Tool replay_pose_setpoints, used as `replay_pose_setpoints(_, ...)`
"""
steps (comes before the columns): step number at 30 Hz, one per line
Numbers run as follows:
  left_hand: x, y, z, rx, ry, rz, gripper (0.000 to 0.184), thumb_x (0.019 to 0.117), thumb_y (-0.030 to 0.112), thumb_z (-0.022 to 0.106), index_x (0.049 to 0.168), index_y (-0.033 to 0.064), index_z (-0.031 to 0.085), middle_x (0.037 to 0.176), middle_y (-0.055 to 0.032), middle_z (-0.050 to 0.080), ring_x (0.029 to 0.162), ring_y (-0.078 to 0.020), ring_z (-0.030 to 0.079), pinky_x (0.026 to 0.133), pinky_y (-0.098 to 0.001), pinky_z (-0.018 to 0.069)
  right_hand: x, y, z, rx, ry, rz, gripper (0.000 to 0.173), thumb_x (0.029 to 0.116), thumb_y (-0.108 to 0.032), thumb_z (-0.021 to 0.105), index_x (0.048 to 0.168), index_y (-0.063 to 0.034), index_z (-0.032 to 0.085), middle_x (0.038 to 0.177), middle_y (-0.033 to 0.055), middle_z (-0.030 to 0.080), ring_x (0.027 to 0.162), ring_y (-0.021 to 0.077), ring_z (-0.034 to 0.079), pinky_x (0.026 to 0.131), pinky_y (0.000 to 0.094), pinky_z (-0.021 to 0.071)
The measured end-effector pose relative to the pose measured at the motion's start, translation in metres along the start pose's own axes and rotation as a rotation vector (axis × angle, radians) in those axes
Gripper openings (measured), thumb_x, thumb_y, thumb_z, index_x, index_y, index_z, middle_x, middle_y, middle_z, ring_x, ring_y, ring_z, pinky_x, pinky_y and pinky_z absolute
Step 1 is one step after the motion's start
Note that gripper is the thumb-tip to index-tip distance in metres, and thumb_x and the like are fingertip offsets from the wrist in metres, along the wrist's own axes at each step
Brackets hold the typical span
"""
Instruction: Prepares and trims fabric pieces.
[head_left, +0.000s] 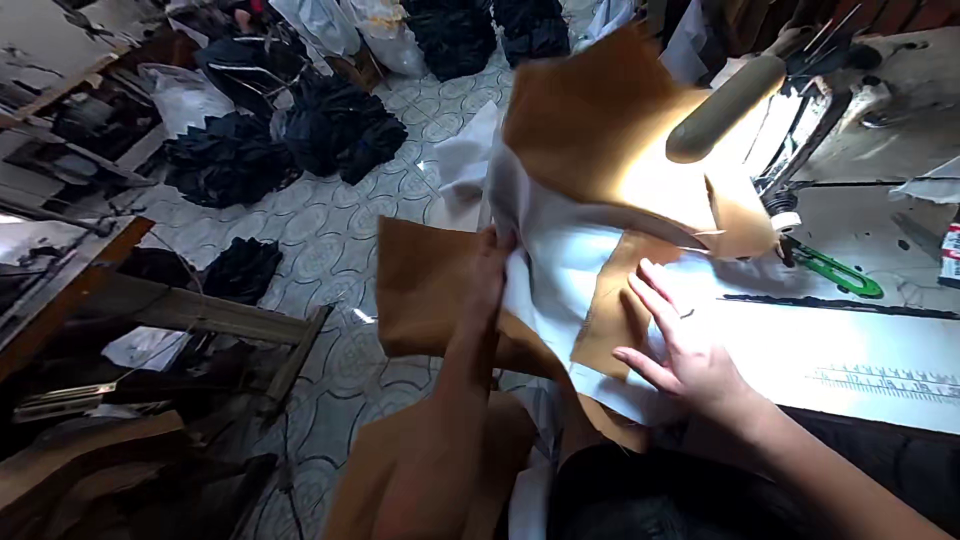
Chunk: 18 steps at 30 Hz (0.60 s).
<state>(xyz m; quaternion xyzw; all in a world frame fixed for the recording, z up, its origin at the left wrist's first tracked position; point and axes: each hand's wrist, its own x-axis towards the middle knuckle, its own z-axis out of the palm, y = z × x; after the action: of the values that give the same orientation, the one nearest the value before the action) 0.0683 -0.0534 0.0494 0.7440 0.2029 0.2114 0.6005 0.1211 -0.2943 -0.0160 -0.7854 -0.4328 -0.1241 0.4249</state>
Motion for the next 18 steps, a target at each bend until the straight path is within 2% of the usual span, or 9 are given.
replay_pose_setpoints(3, -0.006, -0.048, 0.01, 0.172, 0.07, 0.087, 0.064, 0.0984, 0.003, 0.057, 0.155, -0.0057, 0.028, 0.147, -0.0239, 0.049, 0.13, -0.0218, 0.056, 0.104, -0.0347, 0.0497, -0.017, 0.014, -0.028, -0.172, -0.3, 0.164, 0.069, 0.0942, -0.058, 0.055, 0.143, -0.0098, 0.061, 0.151, 0.0156, 0.054, 0.141, 0.0391, 0.049, 0.112, 0.0692, 0.032)
replay_pose_setpoints(5, -0.034, -0.048, 0.014, 0.405, 0.084, 0.346, 0.057, 0.094, 0.007, 0.06, 0.142, -0.0179, 0.042, 0.144, -0.0343, 0.05, 0.133, -0.0355, 0.054, 0.106, -0.0416, 0.0475, -0.02, 0.015, -0.045, -0.153, -0.479, 0.269, 0.07, 0.0975, -0.059, 0.052, 0.149, -0.0124, 0.054, 0.157, 0.0143, 0.047, 0.146, 0.0389, 0.042, 0.117, 0.0685, 0.0241)
replay_pose_setpoints(7, -0.067, -0.035, 0.026, 0.506, -0.077, 0.578, 0.043, 0.09, 0.02, 0.066, 0.119, -0.012, 0.064, 0.123, -0.0274, 0.066, 0.117, -0.0295, 0.065, 0.1, -0.0379, 0.0522, -0.031, 0.024, -0.045, -0.138, -0.306, 0.21, 0.063, 0.0987, -0.057, 0.049, 0.141, -0.0135, 0.063, 0.147, 0.0123, 0.058, 0.136, 0.0351, 0.055, 0.112, 0.0664, 0.0336)
replay_pose_setpoints(8, -0.083, -0.03, 0.036, 0.522, -0.249, 0.641, 0.043, 0.0887, 0.029, 0.069, 0.117, -0.0028, 0.069, 0.122, -0.0205, 0.069, 0.115, -0.0263, 0.066, 0.099, -0.0384, 0.0525, -0.033, 0.029, -0.043, -0.099, -0.191, 0.182, 0.056, 0.0997, -0.051, 0.05, 0.134, -0.0108, 0.068, 0.139, 0.0124, 0.065, 0.13, 0.0328, 0.06, 0.109, 0.0625, 0.0388)
replay_pose_setpoints(10, -0.104, -0.028, 0.057, 0.662, -0.57, 0.697, 0.057, 0.0818, 0.038, 0.078, 0.134, 0.0161, 0.067, 0.14, -0.0126, 0.063, 0.131, -0.0322, 0.059, 0.106, -0.0596, 0.0461, -0.03, 0.031, -0.048, 0.016, -0.005, 0.205, 0.042, 0.0997, -0.036, 0.057, 0.122, -0.0039, 0.073, 0.127, 0.0125, 0.071, 0.122, 0.0245, 0.064, 0.108, 0.0471, 0.0454)
replay_pose_setpoints(12, -0.109, -0.044, 0.07, 0.749, -0.619, 0.752, 0.059, 0.0779, 0.027, 0.082, 0.135, 0.0212, 0.068, 0.144, -0.0119, 0.061, 0.136, -0.0394, 0.055, 0.103, -0.0737, 0.0395, -0.027, 0.028, -0.056, 0.101, 0.144, 0.262, 0.037, 0.0978, -0.028, 0.06, 0.116, 0.0022, 0.071, 0.117, 0.013, 0.071, 0.116, 0.0107, 0.063, 0.102, 0.0261, 0.0483)
replay_pose_setpoints(14, -0.106, -0.06, 0.07, 0.737, -0.482, 0.87, 0.029, 0.0912, 0.019, 0.066, 0.119, 0.0228, 0.075, 0.129, -0.0064, 0.071, 0.125, -0.0315, 0.065, 0.101, -0.0612, 0.0481, -0.028, 0.031, -0.063, 0.166, 0.238, 0.263, 0.034, 0.0979, -0.024, 0.062, 0.115, 0.0037, 0.067, 0.117, 0.0078, 0.067, 0.116, 0.0013, 0.059, 0.102, 0.0186, 0.0473)
replay_pose_setpoints(16, -0.103, -0.063, 0.063, 0.573, -0.376, 0.884, 0.024, 0.0999, 0.018, 0.054, 0.104, 0.0171, 0.078, 0.11, -0.0033, 0.078, 0.112, -0.0185, 0.072, 0.099, -0.0365, 0.0545, -0.034, 0.036, -0.068, 0.205, 0.309, 0.255, 0.028, 0.0985, -0.022, 0.061, 0.115, 0.0006, 0.067, 0.118, 0.0017, 0.066, 0.118, 0.0, 0.057, 0.102, 0.0196, 0.048)
replay_pose_setpoints(18, -0.108, -0.058, 0.058, 0.14, -0.303, 0.577, 0.029, 0.1045, 0.017, 0.049, 0.101, 0.0056, 0.075, 0.103, -0.0024, 0.078, 0.104, -0.0077, 0.072, 0.094, -0.0228, 0.0554, -0.037, 0.039, -0.072, 0.253, 0.365, 0.239, 0.022, 0.1021, -0.022, 0.058, 0.117, -0.0091, 0.066, 0.121, -0.0074, 0.066, 0.119, -0.0002, 0.058, 0.103, 0.0221, 0.0494)
